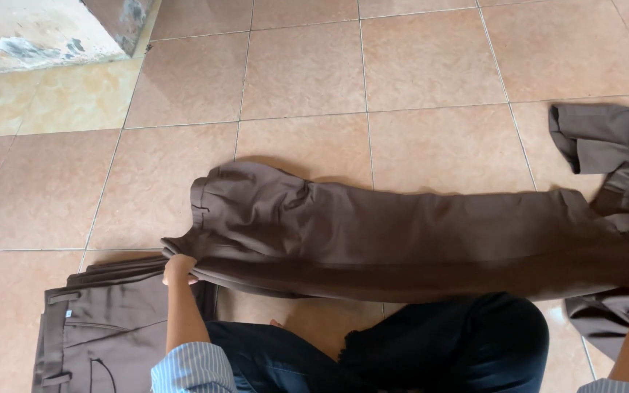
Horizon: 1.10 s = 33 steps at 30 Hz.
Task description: Folding multiple pairs of brown pants into neat squares on a tiled floor.
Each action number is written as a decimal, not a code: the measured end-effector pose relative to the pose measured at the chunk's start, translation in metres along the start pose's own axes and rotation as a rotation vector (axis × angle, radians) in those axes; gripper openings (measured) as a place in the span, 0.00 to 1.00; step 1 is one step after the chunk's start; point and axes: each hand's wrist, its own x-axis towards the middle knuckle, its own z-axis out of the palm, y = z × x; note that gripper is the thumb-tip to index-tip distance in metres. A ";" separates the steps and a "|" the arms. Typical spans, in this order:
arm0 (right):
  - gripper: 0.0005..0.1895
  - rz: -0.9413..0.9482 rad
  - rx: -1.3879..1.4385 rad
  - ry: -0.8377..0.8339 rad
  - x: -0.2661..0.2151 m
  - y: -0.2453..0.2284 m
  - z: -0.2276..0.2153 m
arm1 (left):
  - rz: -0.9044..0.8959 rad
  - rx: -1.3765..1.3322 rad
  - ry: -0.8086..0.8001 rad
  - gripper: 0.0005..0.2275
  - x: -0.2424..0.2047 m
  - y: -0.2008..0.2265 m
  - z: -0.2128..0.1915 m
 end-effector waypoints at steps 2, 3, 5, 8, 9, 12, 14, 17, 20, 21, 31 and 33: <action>0.15 -0.136 0.058 0.035 -0.014 -0.030 0.002 | 0.060 0.250 0.140 0.15 -0.005 0.013 0.006; 0.07 -0.271 0.109 0.069 -0.021 -0.042 -0.003 | 0.121 0.501 0.278 0.20 -0.007 0.021 0.013; 0.09 -0.453 0.025 0.135 -0.053 -0.095 0.010 | 0.151 0.610 0.529 0.23 -0.004 0.042 0.027; 0.13 -0.707 -0.010 0.146 -0.132 -0.201 0.032 | 0.335 0.578 0.805 0.30 -0.047 0.090 0.042; 0.14 -0.781 0.037 0.105 -0.168 -0.241 0.034 | 0.497 0.441 0.814 0.32 -0.069 0.110 0.047; 0.17 -0.698 -0.033 0.071 -0.229 -0.292 0.077 | 0.807 0.062 0.376 0.25 -0.167 0.172 0.099; 0.17 -0.675 0.052 -0.019 -0.292 -0.333 0.066 | 0.969 -0.209 0.131 0.21 -0.218 0.203 0.147; 0.17 -0.670 0.124 -0.155 -0.336 -0.345 0.078 | 1.138 -0.613 -0.335 0.20 -0.255 0.266 0.259; 0.17 -0.820 0.064 -0.253 -0.352 -0.326 0.090 | 1.004 -0.635 -0.664 0.33 -0.308 0.293 0.312; 0.17 -0.958 0.030 -0.300 -0.353 -0.322 0.092 | 0.865 -0.522 -0.764 0.43 -0.333 0.301 0.314; 0.08 -0.923 0.055 -0.425 -0.372 -0.324 0.089 | 0.726 -0.629 -0.523 0.21 -0.270 0.349 0.404; 0.14 -0.561 0.028 -0.430 -0.366 -0.331 0.081 | 0.835 -0.595 -0.557 0.26 -0.294 0.332 0.370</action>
